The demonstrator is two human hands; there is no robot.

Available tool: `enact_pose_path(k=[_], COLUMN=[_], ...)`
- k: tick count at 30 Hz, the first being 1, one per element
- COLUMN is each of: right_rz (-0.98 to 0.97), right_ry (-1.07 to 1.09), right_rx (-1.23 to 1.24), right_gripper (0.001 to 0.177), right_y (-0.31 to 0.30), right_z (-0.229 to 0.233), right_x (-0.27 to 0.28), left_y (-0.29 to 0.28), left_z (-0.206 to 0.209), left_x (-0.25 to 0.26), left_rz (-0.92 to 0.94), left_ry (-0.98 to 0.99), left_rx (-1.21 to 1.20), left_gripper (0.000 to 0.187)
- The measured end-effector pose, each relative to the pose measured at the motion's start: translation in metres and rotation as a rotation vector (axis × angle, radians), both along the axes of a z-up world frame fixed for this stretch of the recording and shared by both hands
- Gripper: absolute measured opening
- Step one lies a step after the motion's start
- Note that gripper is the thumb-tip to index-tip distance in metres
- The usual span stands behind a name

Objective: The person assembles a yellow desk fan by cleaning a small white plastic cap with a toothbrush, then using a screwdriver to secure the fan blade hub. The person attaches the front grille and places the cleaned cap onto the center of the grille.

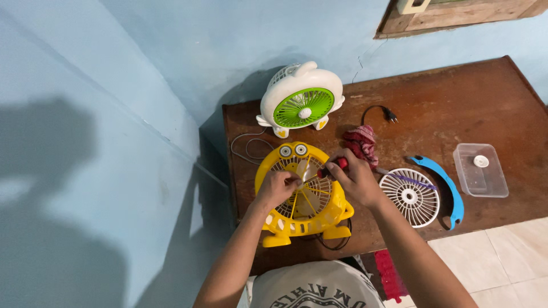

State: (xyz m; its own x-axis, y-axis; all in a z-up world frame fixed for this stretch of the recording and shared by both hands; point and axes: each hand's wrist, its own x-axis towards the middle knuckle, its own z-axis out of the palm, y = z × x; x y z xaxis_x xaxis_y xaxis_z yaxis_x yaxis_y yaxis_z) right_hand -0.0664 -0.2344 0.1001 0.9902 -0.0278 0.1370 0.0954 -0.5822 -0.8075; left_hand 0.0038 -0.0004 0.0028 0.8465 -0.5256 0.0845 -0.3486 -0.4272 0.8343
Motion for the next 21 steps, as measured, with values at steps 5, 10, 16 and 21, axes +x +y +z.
enact_pose_path(k=[5, 10, 16, 21], right_rz=[-0.025, -0.029, 0.023, 0.103], right_ry=[0.044, 0.093, 0.075, -0.059], right_rx=[-0.009, -0.010, -0.052, -0.097], right_gripper=[0.028, 0.028, 0.027, 0.023], right_y=[0.003, 0.006, 0.009, 0.013], right_z=[0.000, 0.005, 0.009, 0.011], right_x=[0.000, 0.001, 0.003, 0.005], left_y=[0.000, 0.002, 0.002, 0.002], left_z=[0.004, 0.008, 0.011, 0.011], left_x=[-0.001, -0.002, -0.003, -0.004], left_rz=[0.007, 0.003, 0.009, 0.030], left_ry=[0.052, 0.070, 0.077, 0.109], left_rx=[0.010, 0.009, 0.043, 0.034], left_gripper=[0.014, 0.014, 0.015, 0.016])
